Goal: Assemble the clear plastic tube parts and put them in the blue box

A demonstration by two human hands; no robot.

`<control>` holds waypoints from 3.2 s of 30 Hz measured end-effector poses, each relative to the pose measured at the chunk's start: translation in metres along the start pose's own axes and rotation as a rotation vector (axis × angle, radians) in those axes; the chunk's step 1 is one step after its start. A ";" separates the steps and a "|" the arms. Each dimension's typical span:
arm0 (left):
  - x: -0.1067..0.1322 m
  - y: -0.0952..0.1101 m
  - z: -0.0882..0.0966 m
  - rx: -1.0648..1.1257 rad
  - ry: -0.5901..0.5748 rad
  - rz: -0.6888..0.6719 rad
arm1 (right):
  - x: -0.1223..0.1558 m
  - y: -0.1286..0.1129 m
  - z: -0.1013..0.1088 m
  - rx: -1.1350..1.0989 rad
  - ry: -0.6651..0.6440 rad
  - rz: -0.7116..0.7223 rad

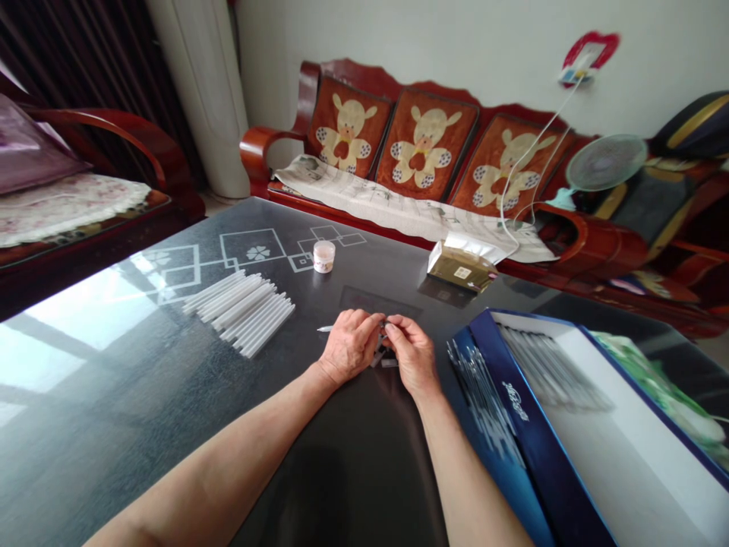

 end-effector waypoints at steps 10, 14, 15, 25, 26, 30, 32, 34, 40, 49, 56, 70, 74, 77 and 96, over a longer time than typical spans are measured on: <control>0.000 0.001 -0.001 0.027 0.016 -0.007 | 0.001 -0.008 0.002 0.255 0.041 0.069; -0.001 0.001 0.002 0.017 0.026 0.015 | 0.002 -0.006 0.003 0.265 -0.013 0.083; -0.001 0.001 0.002 0.001 0.020 0.016 | 0.002 -0.006 0.003 0.263 -0.024 0.084; -0.003 0.006 0.008 -0.055 -0.021 -0.023 | 0.005 -0.020 0.007 0.512 -0.060 0.082; -0.003 0.006 0.008 -0.054 -0.029 -0.031 | 0.006 -0.021 0.007 0.566 -0.061 0.108; -0.003 0.009 0.008 -0.048 -0.062 -0.066 | 0.008 -0.024 0.006 0.753 -0.054 0.212; -0.002 0.010 0.007 -0.042 -0.074 -0.089 | 0.009 -0.024 0.004 0.809 -0.051 0.247; -0.002 0.011 0.007 -0.038 -0.079 -0.107 | 0.009 -0.024 0.003 0.848 -0.039 0.274; -0.003 0.009 0.005 -0.041 -0.064 -0.071 | 0.008 -0.022 0.001 0.891 -0.011 0.304; -0.002 0.008 0.005 -0.022 -0.055 -0.065 | 0.009 -0.027 0.000 0.876 -0.053 0.411; -0.003 0.009 0.006 -0.027 -0.058 -0.069 | 0.010 -0.025 0.002 0.846 -0.002 0.355; -0.002 0.009 0.004 -0.022 -0.084 -0.063 | 0.009 -0.026 0.000 0.862 -0.008 0.396; -0.003 0.008 0.004 -0.031 -0.074 -0.043 | 0.010 -0.026 0.002 0.879 0.022 0.396; -0.002 0.008 0.003 -0.033 -0.078 -0.052 | 0.010 -0.027 0.001 0.892 -0.004 0.416; -0.001 0.007 0.001 0.000 -0.079 -0.073 | 0.009 -0.025 -0.002 0.918 -0.037 0.384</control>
Point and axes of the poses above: each hand's wrist, its own x-axis away from the middle knuckle, its own z-axis out of the back of the hand, y = z × x, the point moved 3 cm from there along -x, towards the middle knuckle, and after that the axes turned 10 degrees about -y, right-handed, at the moved point
